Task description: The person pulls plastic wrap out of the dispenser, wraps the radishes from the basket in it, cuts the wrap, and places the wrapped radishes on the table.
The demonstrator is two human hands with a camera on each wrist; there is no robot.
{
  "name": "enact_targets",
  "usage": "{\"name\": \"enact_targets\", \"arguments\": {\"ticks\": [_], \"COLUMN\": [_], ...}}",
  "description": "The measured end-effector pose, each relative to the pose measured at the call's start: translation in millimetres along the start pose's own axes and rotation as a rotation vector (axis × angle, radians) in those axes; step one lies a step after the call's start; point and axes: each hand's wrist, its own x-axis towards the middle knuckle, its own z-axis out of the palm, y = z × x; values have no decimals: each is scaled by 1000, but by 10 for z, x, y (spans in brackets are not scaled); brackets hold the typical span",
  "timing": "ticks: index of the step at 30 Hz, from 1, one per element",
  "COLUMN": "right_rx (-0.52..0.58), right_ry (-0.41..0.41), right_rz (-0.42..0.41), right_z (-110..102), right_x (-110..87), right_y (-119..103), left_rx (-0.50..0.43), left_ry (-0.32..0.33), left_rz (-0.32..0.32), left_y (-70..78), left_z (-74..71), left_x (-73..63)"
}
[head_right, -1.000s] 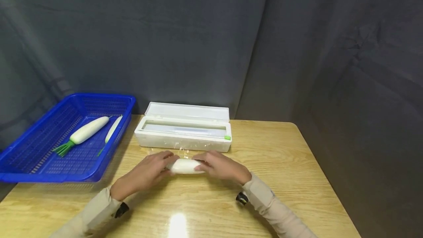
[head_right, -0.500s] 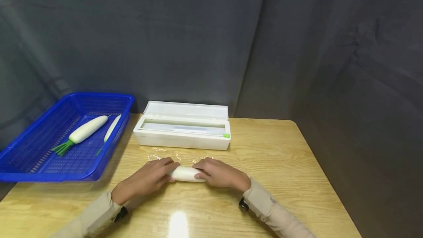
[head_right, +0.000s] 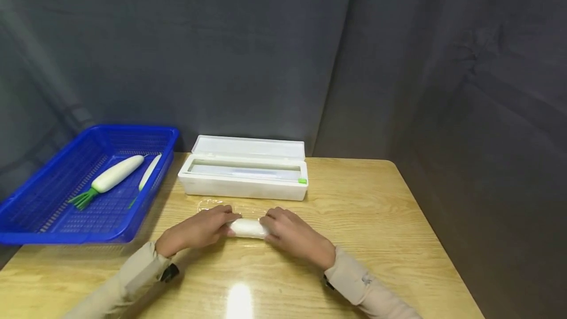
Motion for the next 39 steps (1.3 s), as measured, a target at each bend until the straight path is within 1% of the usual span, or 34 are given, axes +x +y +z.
{"name": "enact_targets", "arguments": {"ticks": [2, 3, 5, 6, 9, 11, 12, 16, 19, 23, 25, 26, 28, 33, 35, 39], "right_rx": [-77, -105, -141, -154, -139, -113, -102, -91, -117, -191, -227, -229, -212, -99, -72, -20], "right_ry": [18, 25, 30, 32, 29, 21, 14, -25, -47, -44, -33, -28, -10, 21, 14, -29], "right_rz": [-45, -67, -93, -99, -82, -63, -54, -37, -25, -17, -8, 2, 31, 98, 114, 138], "right_z": [29, 39, 51, 58, 62, 57, 55, 37, 12, -12, -10, -8, -7, -38, -38, -5], "right_x": [26, 40, 62, 69, 77, 76, 79, 89, 100, 82, 55, 42, 17, -5, -6, -10], "right_y": [-23, -33, -51, -54, -54, -48, -42, -22, 1, 21, 17, 14, 13, 51, 78, 128], "left_rx": [9, 17, 47, 62, 89, 101, 102, 118, 126, 132, 133, 133, 129, 98, 81, 39], "left_ry": [9, 32, 100, 145, 271, 316, 326, 321, 316, 309, 289, 281, 266, 272, 270, 237], "left_rz": [-3, 2, 21, 42, 96, 122, 130, 110, 95, 73, 59, 53, 45, 39, 38, 19], "left_y": [0, 2, 16, 25, 56, 76, 85, 98, 95, 98, 96, 97, 91, 62, 46, 17], "left_z": [13, 27, 65, 86, 142, 166, 174, 191, 194, 196, 204, 209, 214, 184, 170, 150], "left_x": [-8, -18, -38, -45, -63, -70, -74, -90, -68, -21, -13, -8, -2, 27, 34, 21]}}
